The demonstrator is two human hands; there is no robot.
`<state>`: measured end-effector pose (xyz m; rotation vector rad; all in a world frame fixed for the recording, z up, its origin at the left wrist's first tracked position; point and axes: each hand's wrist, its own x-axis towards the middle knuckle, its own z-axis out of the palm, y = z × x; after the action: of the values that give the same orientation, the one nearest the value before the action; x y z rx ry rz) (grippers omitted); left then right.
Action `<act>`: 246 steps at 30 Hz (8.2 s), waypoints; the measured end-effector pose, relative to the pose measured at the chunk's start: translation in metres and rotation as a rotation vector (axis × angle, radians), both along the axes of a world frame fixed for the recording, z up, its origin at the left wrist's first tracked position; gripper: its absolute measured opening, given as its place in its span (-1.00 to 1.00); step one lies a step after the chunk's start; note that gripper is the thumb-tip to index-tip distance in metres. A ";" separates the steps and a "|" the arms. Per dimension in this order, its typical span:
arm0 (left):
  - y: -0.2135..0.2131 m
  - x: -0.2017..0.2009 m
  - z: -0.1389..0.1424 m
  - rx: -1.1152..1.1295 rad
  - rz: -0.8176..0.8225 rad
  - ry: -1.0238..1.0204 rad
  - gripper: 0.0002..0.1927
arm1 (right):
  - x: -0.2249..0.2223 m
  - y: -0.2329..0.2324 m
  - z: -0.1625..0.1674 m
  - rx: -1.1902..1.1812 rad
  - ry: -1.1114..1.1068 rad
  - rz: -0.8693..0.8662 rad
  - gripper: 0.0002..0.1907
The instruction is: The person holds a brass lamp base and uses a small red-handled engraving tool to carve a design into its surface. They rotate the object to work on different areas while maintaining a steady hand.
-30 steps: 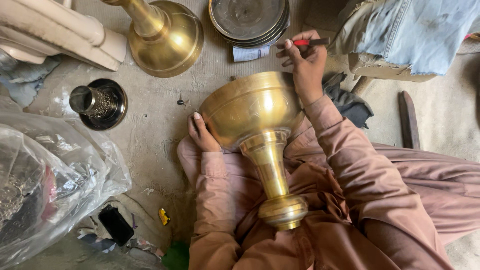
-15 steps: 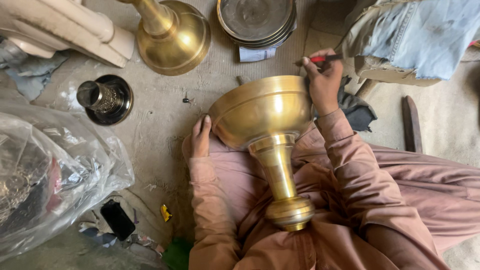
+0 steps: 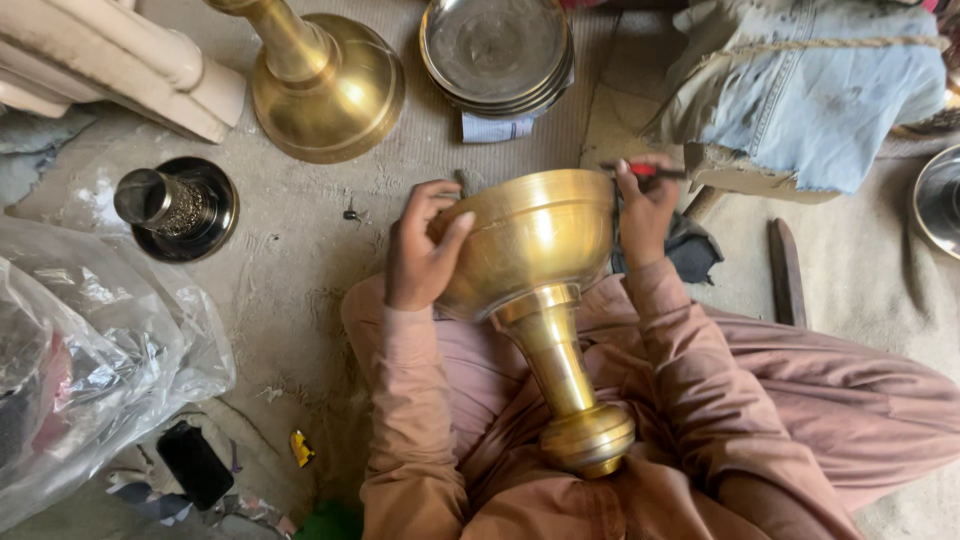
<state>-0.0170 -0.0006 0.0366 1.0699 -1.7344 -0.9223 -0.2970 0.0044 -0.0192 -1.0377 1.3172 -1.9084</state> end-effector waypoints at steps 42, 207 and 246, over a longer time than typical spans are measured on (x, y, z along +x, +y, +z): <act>0.007 0.024 -0.046 -0.169 0.229 0.102 -0.48 | 0.076 0.076 0.038 -0.024 0.080 0.364 -0.85; -0.023 0.030 -0.043 -0.097 0.064 0.197 -0.56 | 0.015 0.041 0.090 -0.118 0.792 0.749 -0.81; -0.021 0.034 -0.050 -0.149 0.096 0.163 -0.53 | 0.017 0.074 0.050 -0.245 0.738 0.513 -0.84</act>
<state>0.0167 -0.0217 -0.0136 0.9453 -1.5773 -0.7854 -0.2795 0.0785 0.0304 -2.1060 1.0138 -1.3485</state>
